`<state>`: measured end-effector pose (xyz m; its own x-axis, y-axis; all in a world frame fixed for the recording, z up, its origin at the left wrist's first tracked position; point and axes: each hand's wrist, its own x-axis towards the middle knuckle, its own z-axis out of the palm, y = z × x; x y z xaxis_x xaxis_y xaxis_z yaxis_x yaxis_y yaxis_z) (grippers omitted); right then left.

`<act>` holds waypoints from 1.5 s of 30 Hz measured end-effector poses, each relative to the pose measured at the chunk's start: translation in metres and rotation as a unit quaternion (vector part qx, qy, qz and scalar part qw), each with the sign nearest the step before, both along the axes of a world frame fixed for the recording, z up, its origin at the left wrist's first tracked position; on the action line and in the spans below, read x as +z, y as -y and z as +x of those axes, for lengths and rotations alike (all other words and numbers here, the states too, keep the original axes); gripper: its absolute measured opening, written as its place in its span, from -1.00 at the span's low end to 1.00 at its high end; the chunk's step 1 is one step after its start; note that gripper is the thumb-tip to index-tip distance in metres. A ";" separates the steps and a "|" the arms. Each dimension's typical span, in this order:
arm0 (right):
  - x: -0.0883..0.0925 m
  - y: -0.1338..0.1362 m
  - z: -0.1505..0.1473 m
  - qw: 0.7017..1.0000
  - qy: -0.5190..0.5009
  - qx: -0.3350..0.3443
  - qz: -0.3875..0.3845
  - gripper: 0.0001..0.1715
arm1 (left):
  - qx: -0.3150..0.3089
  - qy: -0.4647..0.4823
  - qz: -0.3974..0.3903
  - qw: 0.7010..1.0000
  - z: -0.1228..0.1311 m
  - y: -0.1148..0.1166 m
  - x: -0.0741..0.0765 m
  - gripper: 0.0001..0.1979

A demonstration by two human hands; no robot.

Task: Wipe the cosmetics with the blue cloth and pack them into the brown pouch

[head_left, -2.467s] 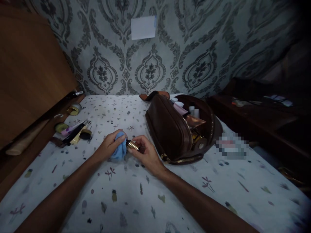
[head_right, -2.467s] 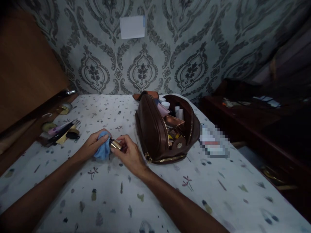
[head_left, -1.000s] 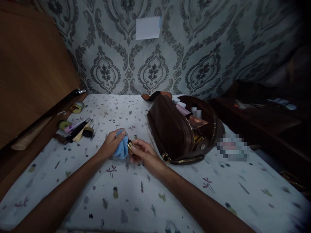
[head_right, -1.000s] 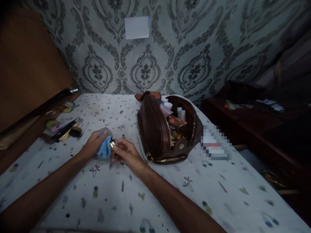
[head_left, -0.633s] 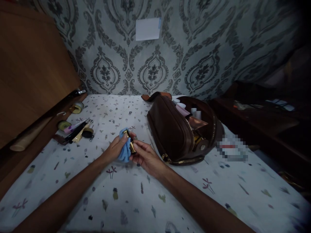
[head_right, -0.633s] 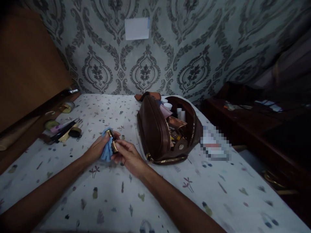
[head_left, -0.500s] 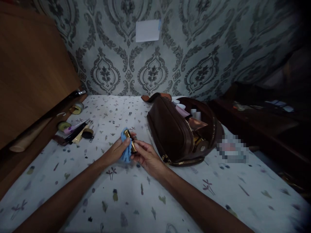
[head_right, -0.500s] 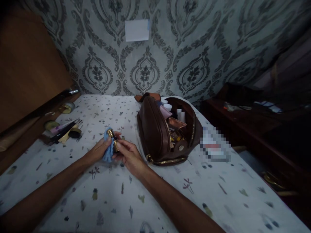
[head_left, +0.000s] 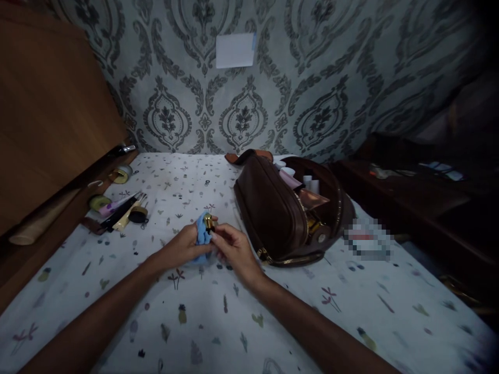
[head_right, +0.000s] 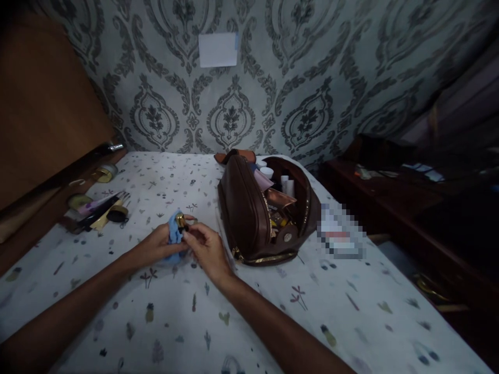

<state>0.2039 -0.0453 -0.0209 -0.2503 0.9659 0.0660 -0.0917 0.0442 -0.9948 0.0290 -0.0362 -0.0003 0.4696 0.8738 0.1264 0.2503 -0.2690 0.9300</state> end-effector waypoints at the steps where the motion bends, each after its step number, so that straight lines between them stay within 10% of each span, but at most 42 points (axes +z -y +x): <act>1: 0.001 0.000 0.001 0.999 0.025 -0.027 0.033 -0.67 | 0.002 -0.015 0.022 1.000 0.000 0.000 0.002 -0.50; 6: 0.004 0.000 0.003 0.988 0.046 -0.104 0.106 -0.73 | -0.009 -0.118 0.103 0.988 0.001 0.003 0.008 -0.70; 13: 0.008 -0.003 0.000 0.993 -0.096 -0.066 -0.017 -0.56 | 0.023 -0.228 0.148 0.962 0.007 0.011 0.015 -0.71; 26: 0.010 -0.006 0.001 0.988 -0.144 -0.048 -0.023 -0.58 | 0.036 -0.031 -0.033 0.998 0.006 0.003 0.014 -0.47; 38: 0.021 -0.004 0.003 0.993 -0.095 -0.056 -0.038 -0.45 | 0.080 -0.207 0.102 0.970 0.015 0.022 0.029 -0.59; 45: 0.046 0.009 0.012 0.995 -0.086 -0.036 0.030 -0.47 | 0.158 -0.065 -0.064 0.983 0.014 0.019 0.024 -0.42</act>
